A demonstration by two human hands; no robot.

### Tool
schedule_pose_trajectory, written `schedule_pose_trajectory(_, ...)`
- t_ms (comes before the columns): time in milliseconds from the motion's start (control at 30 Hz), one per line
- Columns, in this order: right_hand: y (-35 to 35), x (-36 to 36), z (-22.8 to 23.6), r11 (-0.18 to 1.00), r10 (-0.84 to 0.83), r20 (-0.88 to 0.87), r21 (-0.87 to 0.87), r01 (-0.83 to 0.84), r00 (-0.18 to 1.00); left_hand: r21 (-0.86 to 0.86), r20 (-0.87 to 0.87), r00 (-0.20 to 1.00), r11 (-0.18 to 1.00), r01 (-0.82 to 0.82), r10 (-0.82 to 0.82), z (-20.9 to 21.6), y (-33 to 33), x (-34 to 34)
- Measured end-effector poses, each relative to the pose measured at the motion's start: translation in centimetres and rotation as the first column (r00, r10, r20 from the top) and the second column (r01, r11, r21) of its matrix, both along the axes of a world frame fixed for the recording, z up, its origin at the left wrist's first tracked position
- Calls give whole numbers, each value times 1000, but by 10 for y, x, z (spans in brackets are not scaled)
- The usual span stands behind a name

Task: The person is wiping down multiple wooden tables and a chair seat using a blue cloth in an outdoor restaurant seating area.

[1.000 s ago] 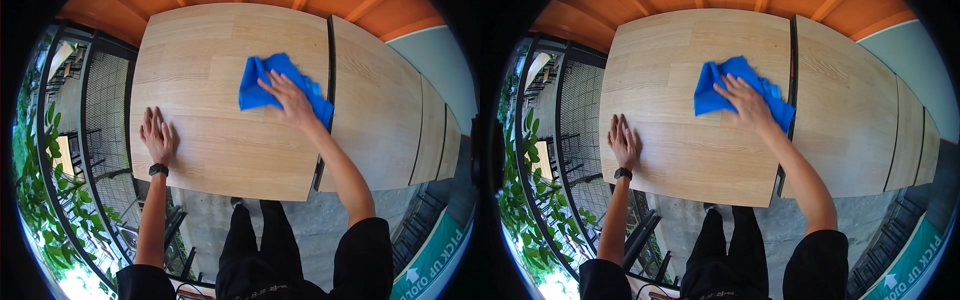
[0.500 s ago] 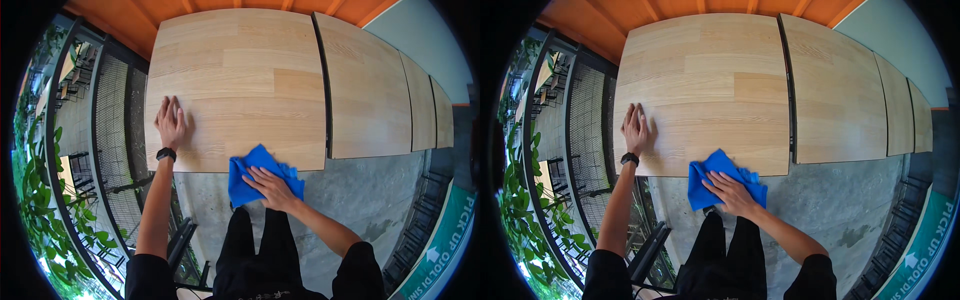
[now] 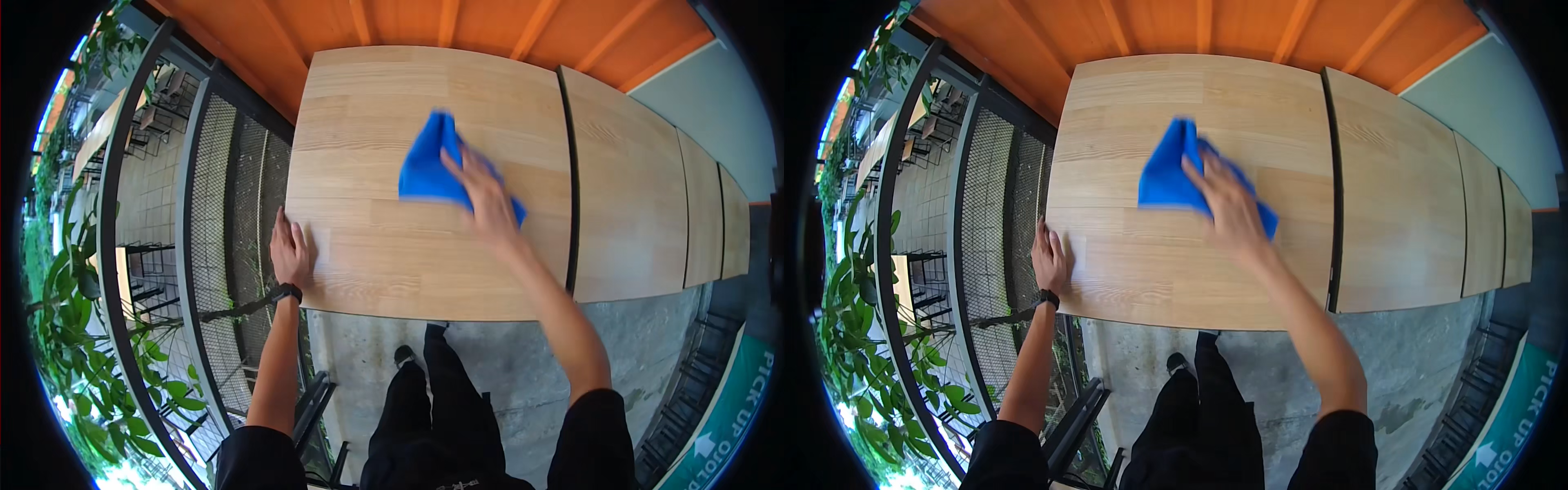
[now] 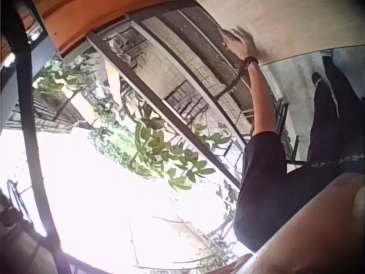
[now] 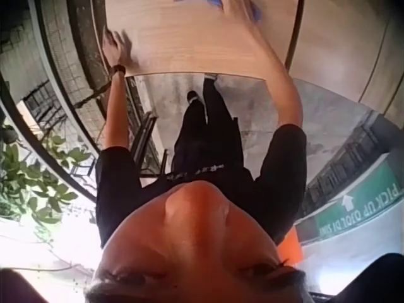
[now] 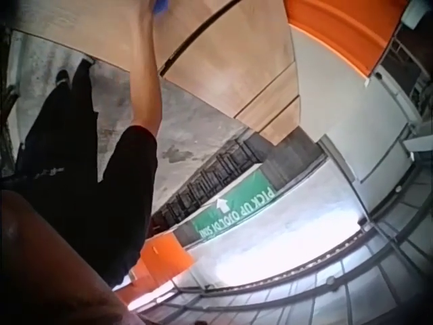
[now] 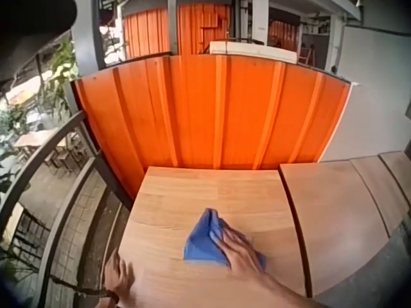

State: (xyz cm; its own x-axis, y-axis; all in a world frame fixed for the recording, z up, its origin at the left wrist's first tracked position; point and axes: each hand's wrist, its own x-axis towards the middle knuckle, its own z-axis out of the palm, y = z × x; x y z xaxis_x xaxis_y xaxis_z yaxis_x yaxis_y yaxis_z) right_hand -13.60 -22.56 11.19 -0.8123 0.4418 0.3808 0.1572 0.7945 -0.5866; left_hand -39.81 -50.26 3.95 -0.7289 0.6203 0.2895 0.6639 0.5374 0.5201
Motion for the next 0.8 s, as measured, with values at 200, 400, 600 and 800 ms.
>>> schedule_pose_trajectory(200, 176, -122, -43, 935, -197, 172, 328, 132, 965, -67, 81, 997, 998, 0, 6, 8, 4, -2)
schedule_pose_trajectory(400, 223, -146, -92, 933, -144, 88, 343, 106, 986, -28, 127, 992, 999, 28, -25, 8, 12, 2)
schedule_pose_trajectory(600, 110, -89, -95, 979, 132, 88, 147, -144, 987, -85, 113, 994, 996, 16, -7, 8, 6, -3)
schedule_pose_trajectory(800, -14, -17, -64, 973, 230, 222, -38, -227, 948, -59, 153, 988, 997, 44, -34, 10, 5, -4)
